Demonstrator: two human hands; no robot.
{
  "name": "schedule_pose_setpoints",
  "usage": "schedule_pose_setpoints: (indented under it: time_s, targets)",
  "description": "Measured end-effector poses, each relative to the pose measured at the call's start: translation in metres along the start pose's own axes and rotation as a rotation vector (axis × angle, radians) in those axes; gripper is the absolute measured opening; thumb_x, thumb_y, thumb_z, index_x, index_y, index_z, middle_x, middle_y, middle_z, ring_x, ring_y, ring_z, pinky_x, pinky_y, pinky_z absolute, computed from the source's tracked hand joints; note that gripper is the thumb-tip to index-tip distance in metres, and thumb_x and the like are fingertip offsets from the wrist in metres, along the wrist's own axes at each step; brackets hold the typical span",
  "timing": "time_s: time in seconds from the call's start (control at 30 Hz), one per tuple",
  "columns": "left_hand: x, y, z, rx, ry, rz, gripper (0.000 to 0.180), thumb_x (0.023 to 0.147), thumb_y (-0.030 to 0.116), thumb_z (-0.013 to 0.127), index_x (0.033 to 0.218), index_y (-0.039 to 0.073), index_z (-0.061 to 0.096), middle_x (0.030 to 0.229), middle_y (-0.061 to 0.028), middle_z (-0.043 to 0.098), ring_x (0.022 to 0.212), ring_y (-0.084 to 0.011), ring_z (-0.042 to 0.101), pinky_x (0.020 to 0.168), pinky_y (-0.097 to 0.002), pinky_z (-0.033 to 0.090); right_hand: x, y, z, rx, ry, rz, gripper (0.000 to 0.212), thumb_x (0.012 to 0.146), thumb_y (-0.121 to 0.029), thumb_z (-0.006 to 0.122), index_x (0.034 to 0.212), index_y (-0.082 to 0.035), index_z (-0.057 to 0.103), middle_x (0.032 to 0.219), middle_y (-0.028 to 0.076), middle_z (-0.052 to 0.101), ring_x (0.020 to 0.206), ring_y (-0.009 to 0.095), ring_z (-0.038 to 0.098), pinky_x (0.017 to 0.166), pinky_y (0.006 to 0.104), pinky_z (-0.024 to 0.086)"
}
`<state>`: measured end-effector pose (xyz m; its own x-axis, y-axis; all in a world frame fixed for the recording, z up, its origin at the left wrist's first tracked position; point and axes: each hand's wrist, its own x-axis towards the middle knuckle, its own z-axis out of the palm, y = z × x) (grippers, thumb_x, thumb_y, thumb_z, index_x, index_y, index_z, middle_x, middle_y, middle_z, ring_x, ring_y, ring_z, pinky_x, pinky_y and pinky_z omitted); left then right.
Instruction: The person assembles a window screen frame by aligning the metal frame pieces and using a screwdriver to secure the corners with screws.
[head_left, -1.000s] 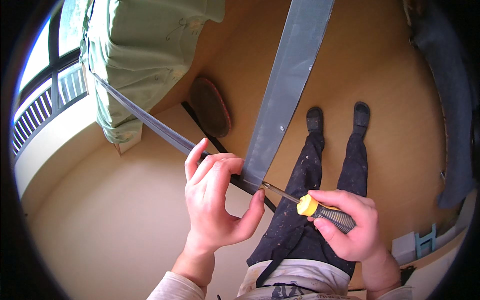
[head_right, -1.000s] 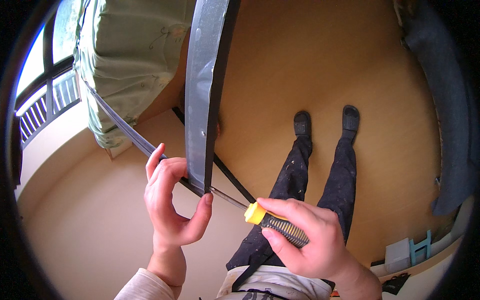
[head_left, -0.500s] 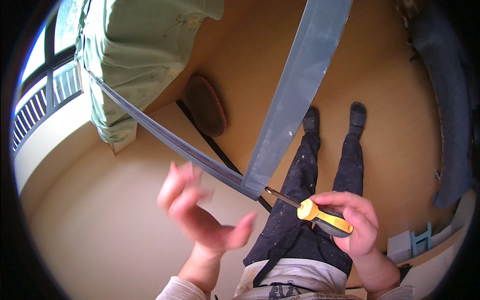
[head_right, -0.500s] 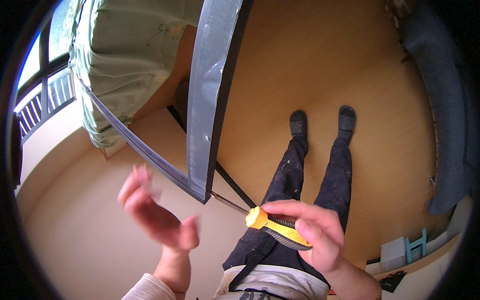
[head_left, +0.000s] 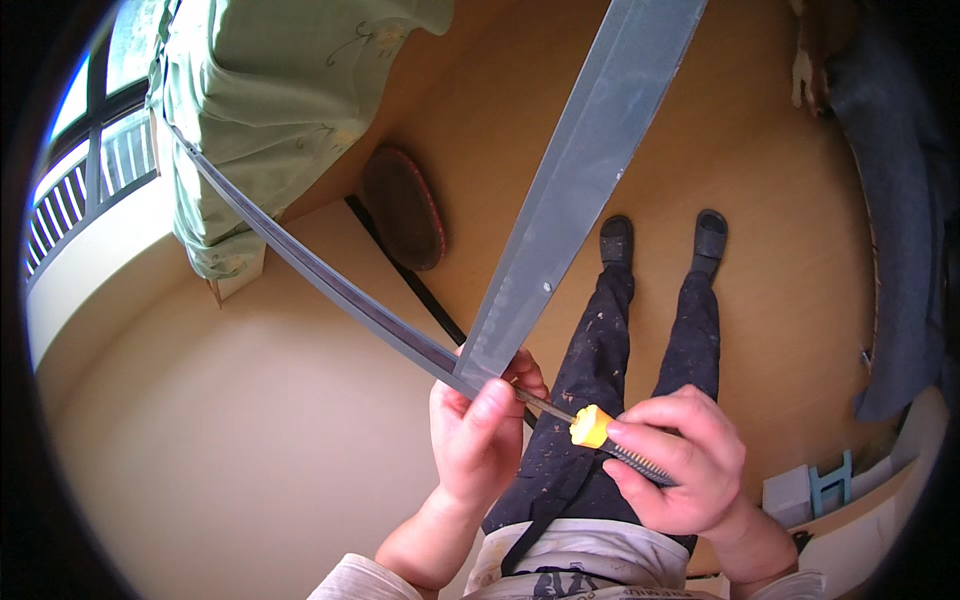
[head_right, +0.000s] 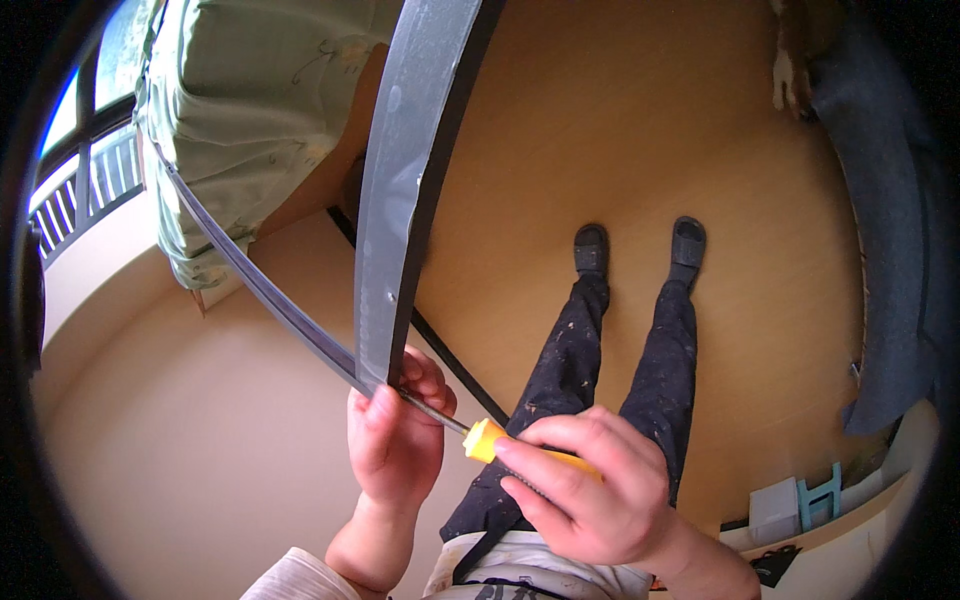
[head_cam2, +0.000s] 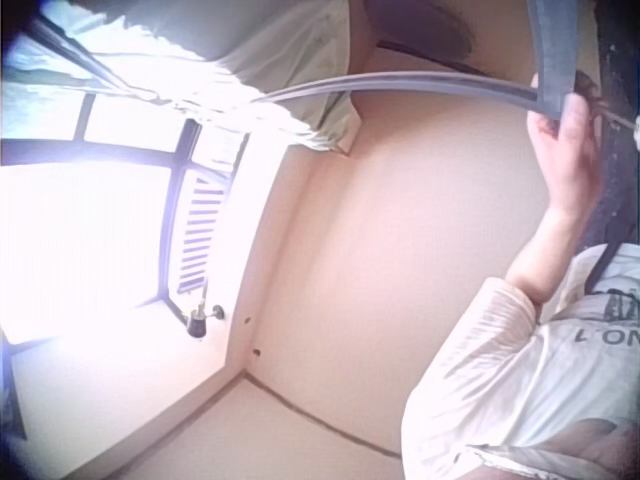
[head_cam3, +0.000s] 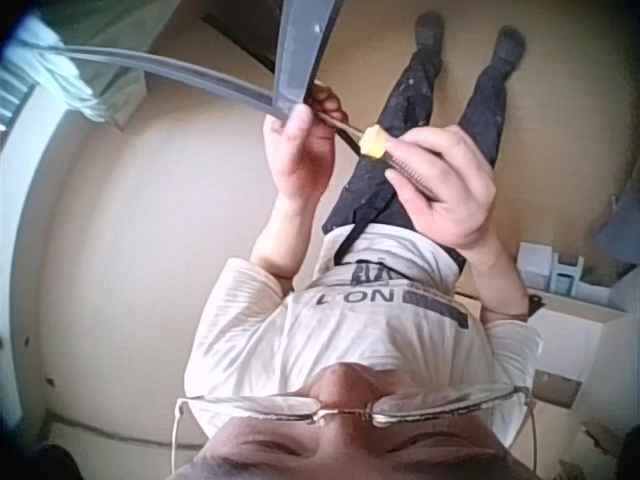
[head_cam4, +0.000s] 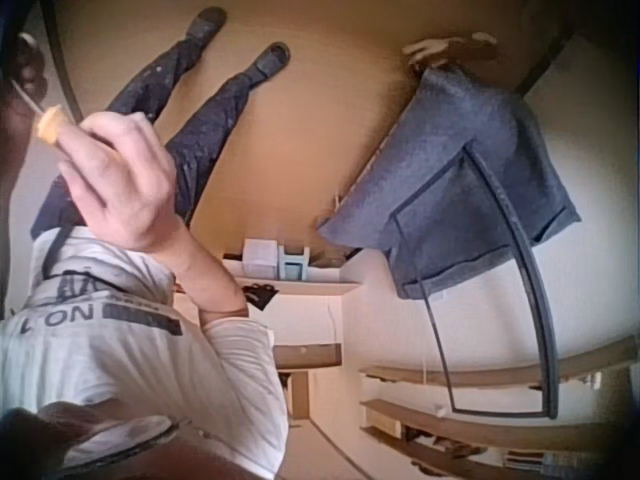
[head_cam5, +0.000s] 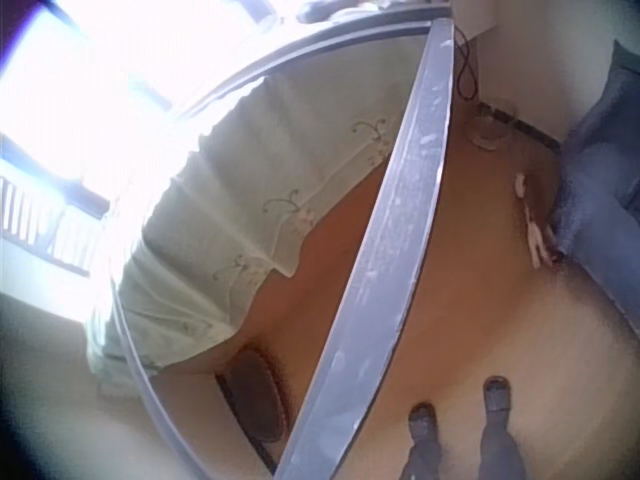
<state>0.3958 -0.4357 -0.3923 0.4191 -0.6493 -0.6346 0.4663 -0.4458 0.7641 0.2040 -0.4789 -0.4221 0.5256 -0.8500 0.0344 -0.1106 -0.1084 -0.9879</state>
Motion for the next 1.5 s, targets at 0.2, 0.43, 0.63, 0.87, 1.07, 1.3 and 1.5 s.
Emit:
schedule_pose_setpoints:
  time_s: [0.2, 0.43, 0.63, 0.87, 1.07, 1.3, 1.5]
  targets:
    - [-0.003, 0.016, -0.002, 0.268, -0.116, -0.103, 0.039, 0.091, 0.033, 0.061, 0.106, -0.002, 0.053, 0.095, -0.0115, 0.054, 0.083, -0.0201, 0.057, 0.071, -0.0326, 0.049, -0.022, -0.001, 0.019, 1.096, 0.205, 0.673, 0.04, 0.09, -0.021, 0.061, 0.116, 0.01, 0.061, 0.1, 0.018, 0.066, 0.076, 0.018, 0.064, 0.068, 0.0256, 0.051]
    - [0.013, 0.019, 0.01, -0.234, -0.122, -0.205, 0.031, 0.1, 0.02, 0.053, 0.12, -0.005, 0.053, 0.109, -0.0177, 0.062, 0.089, -0.0199, 0.062, 0.081, -0.0353, 0.051, -0.02, -0.005, -0.005, 0.898, 0.072, 0.911, 0.036, 0.094, -0.019, 0.057, 0.117, 0.009, 0.06, 0.086, 0.014, 0.067, 0.065, 0.011, 0.057, 0.057, 0.0198, 0.043]
    - [0.017, 0.016, 0.011, -0.092, -0.086, -0.044, 0.028, 0.102, 0.025, 0.054, 0.109, -0.003, 0.058, 0.099, -0.0152, 0.067, 0.089, -0.0216, 0.067, 0.075, -0.0348, 0.056, -0.01, 0.002, -0.008, 0.232, 0.085, 0.262, 0.032, 0.082, -0.011, 0.067, 0.109, 0.006, 0.065, 0.083, 0.016, 0.066, 0.062, 0.021, 0.061, 0.058, 0.0273, 0.049]
    - [0.011, 0.02, 0.017, 0.012, -0.041, -0.128, 0.036, 0.104, 0.034, 0.047, 0.116, 0.0, 0.055, 0.096, -0.014, 0.064, 0.083, -0.0224, 0.064, 0.07, -0.0316, 0.056, -0.009, 0.012, -0.013, -0.422, 0.07, -0.211, 0.027, 0.08, -0.006, 0.071, 0.107, -0.009, 0.069, 0.098, 0.009, 0.061, 0.065, 0.016, 0.058, 0.052, 0.0254, 0.045]
    - [0.007, 0.021, 0.016, 0.14, -0.073, -0.167, 0.047, 0.075, 0.017, 0.083, 0.11, -0.001, 0.058, 0.089, -0.0085, 0.061, 0.078, -0.0193, 0.062, 0.068, -0.0304, 0.05, -0.012, 0.004, -0.018, 0.395, 0.075, 0.246, 0.042, 0.083, -0.028, 0.074, 0.109, 0.005, 0.07, 0.105, 0.019, 0.06, 0.08, 0.021, 0.062, 0.071, 0.028, 0.05]
    - [0.007, 0.025, 0.024, 0.223, -0.017, -0.126, 0.046, 0.075, 0.016, 0.082, 0.11, -0.001, 0.058, 0.085, -0.0079, 0.061, 0.077, -0.0187, 0.061, 0.074, -0.0339, 0.05, -0.027, -0.005, -0.003, 1.568, 0.331, 0.738, 0.06, 0.098, -0.041, 0.049, 0.128, 0.011, 0.048, 0.101, 0.021, 0.063, 0.075, 0.022, 0.06, 0.064, 0.0311, 0.049]
    - [0.01, 0.016, 0.023, 0.114, -0.033, -0.078, 0.047, 0.075, 0.011, 0.082, 0.113, -0.002, 0.057, 0.085, -0.0091, 0.064, 0.077, -0.0194, 0.064, 0.076, -0.0336, 0.052, -0.026, 0.009, -0.019, 0.557, -0.027, 0.393, 0.058, 0.088, -0.022, 0.07, 0.131, 0.008, 0.045, 0.1, 0.018, 0.062, 0.079, 0.016, 0.059, 0.069, 0.0251, 0.049]
